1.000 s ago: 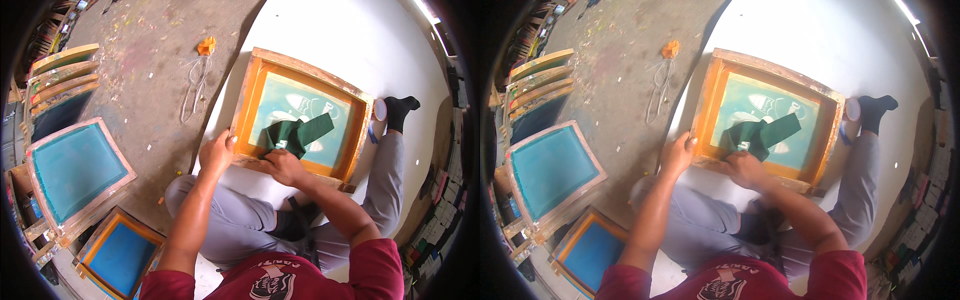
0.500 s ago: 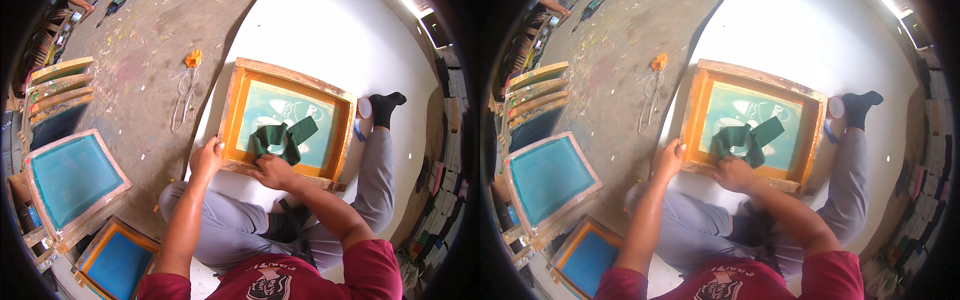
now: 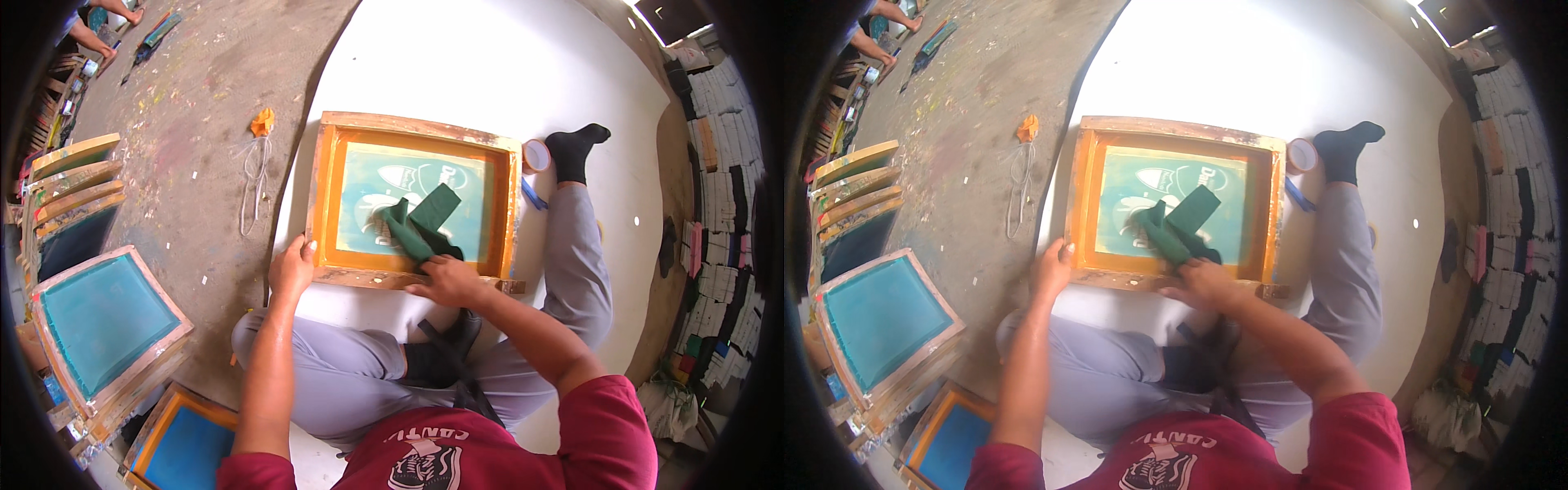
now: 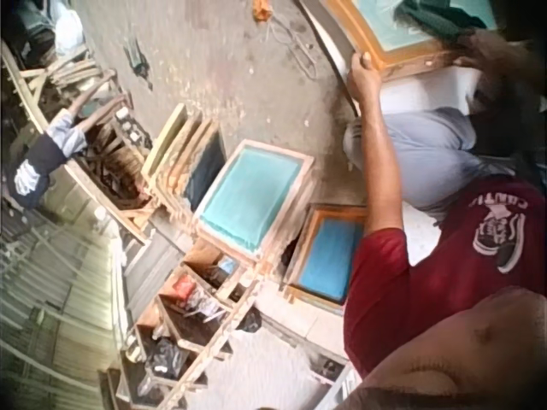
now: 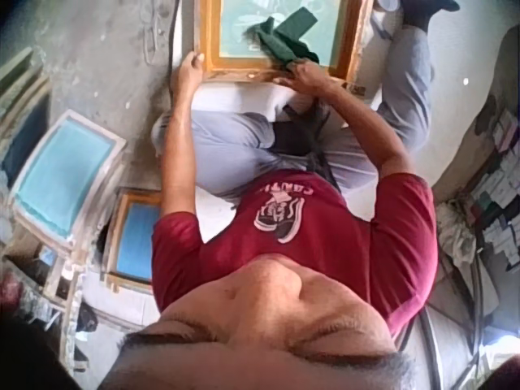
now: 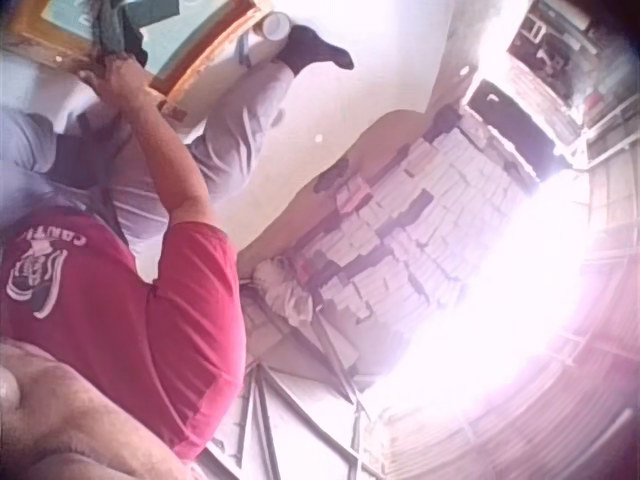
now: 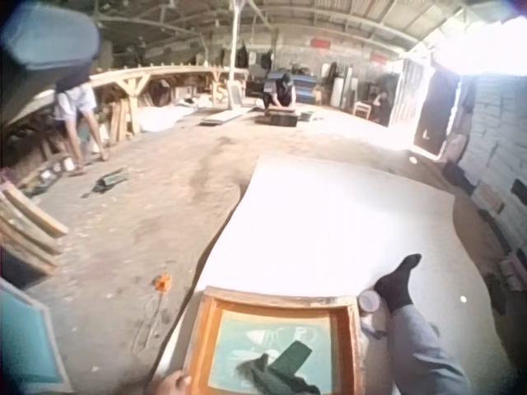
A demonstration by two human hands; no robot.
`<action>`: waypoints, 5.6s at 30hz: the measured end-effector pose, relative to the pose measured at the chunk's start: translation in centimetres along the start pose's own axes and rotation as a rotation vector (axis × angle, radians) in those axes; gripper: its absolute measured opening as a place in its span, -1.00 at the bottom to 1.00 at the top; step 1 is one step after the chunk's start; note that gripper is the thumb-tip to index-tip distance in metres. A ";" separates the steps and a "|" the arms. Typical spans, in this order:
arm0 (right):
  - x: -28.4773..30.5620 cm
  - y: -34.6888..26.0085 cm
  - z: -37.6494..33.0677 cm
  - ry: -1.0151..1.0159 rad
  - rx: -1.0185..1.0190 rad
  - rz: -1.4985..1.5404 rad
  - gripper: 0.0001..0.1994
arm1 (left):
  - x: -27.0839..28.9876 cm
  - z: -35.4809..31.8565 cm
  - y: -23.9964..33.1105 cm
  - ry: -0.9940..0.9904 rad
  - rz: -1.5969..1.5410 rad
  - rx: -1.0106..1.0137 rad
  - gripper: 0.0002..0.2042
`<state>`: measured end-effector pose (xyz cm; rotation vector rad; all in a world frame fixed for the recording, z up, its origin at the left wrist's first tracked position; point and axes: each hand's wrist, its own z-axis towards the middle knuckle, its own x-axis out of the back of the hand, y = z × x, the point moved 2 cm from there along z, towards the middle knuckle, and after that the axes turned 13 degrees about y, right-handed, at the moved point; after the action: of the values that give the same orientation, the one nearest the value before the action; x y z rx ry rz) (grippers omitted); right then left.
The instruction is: The person wipes a wooden screen printing frame with a green cloth, then applies orange tape to the edges of the frame. The person repeats this process on multiple frames, stacking them after each one is prepared.
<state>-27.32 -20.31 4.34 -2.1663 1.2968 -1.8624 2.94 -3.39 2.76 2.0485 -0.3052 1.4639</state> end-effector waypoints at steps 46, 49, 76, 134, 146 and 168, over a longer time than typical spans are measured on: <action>-0.3 3.2 5.5 0.263 -0.215 0.183 -0.82 | 0.0 0.0 -0.2 0.020 -0.051 -0.037 -0.52; 3.2 5.3 4.5 0.459 -0.201 0.215 -0.84 | -0.2 0.2 -0.1 -0.006 -0.044 -0.037 -0.51; 3.4 -0.5 14.2 1.010 -0.136 0.166 -0.88 | -0.3 0.5 0.4 0.062 -0.088 -0.063 -0.50; 8.6 18.8 -5.6 0.736 -0.721 -0.496 -0.84 | -2.5 -0.6 -2.4 0.180 -0.149 -0.262 -0.53; 7.8 21.1 -3.5 0.860 -0.598 -0.384 -0.78 | -4.3 1.0 -2.3 0.304 -0.245 -0.309 -0.61; 9.3 18.9 6.1 1.160 -0.286 -0.207 -0.92 | -3.6 0.8 -2.4 0.136 -0.332 -0.192 -0.56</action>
<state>-33.52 -41.08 0.84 -1.1981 1.4904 -3.4089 3.49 -2.48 -1.57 1.7411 -0.0441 1.3062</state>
